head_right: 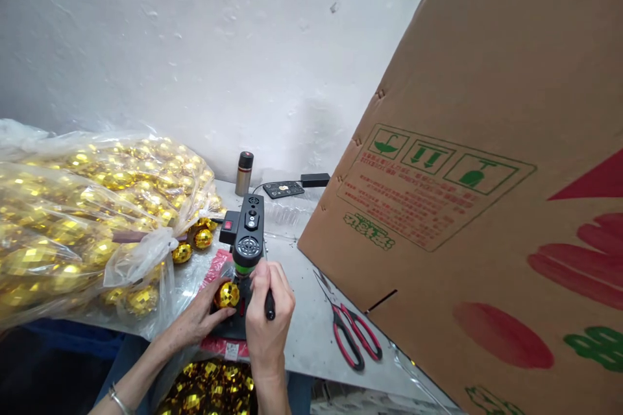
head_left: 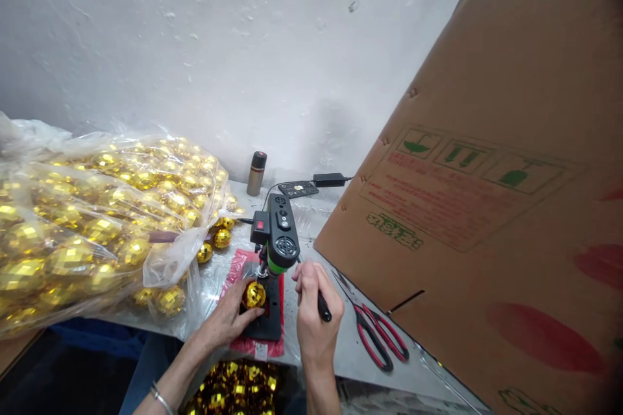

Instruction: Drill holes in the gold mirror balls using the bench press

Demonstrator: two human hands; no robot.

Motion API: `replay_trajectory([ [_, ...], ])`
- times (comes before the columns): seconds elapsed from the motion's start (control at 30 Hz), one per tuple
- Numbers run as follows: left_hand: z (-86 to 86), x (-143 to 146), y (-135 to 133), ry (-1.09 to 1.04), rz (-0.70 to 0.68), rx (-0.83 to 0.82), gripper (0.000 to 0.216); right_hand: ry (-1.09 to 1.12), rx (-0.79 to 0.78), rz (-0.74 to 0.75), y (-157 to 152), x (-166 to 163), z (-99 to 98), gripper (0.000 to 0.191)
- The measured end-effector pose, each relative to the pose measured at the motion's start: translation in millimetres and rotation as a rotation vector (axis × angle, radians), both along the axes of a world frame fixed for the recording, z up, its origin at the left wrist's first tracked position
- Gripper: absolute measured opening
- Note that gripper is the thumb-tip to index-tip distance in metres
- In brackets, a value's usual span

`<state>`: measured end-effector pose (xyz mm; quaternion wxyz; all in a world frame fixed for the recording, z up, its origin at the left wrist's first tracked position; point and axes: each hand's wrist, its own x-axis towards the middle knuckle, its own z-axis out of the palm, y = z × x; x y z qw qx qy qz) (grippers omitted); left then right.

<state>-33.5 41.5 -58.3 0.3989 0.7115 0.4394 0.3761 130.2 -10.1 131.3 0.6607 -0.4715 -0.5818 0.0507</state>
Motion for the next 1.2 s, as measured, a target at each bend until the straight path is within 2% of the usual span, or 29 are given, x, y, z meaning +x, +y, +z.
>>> replay_trajectory([
  [0.13, 4.8, -5.3, 2.0, -0.126, 0.084, -0.219, 0.072, -0.007, 0.004, 0.003, 0.2, -0.4, -1.5, 0.04],
  [0.27, 10.4, -8.0, 1.9, -0.166, 0.085, -0.285, 0.075, 0.002, 0.011, -0.006, 0.6, -2.8, -1.6, 0.04],
  [0.37, 11.2, -5.2, 0.5, -0.089, 0.093, -0.226, 0.073, 0.001, 0.015, -0.007, 0.5, -3.7, -1.2, 0.039],
  [0.57, -1.0, 13.5, -4.9, 0.073, 0.181, 0.037, 0.058, -0.007, 0.017, 0.0, -1.4, -1.9, -2.6, 0.037],
  [0.77, -11.5, 31.8, -10.7, 0.098, 0.277, 0.233, 0.053, -0.013, 0.016, 0.007, -3.0, -1.6, -6.3, 0.036],
  [1.03, -4.7, 31.3, -7.8, 0.167, 0.168, 0.192, 0.051, 0.003, 0.013, 0.063, -9.0, 0.1, -10.0, 0.033],
  [1.2, -2.1, 31.3, -5.6, 0.204, 0.131, 0.139, 0.053, -0.046, 0.041, 0.097, -10.2, 4.2, -31.1, 0.03],
])
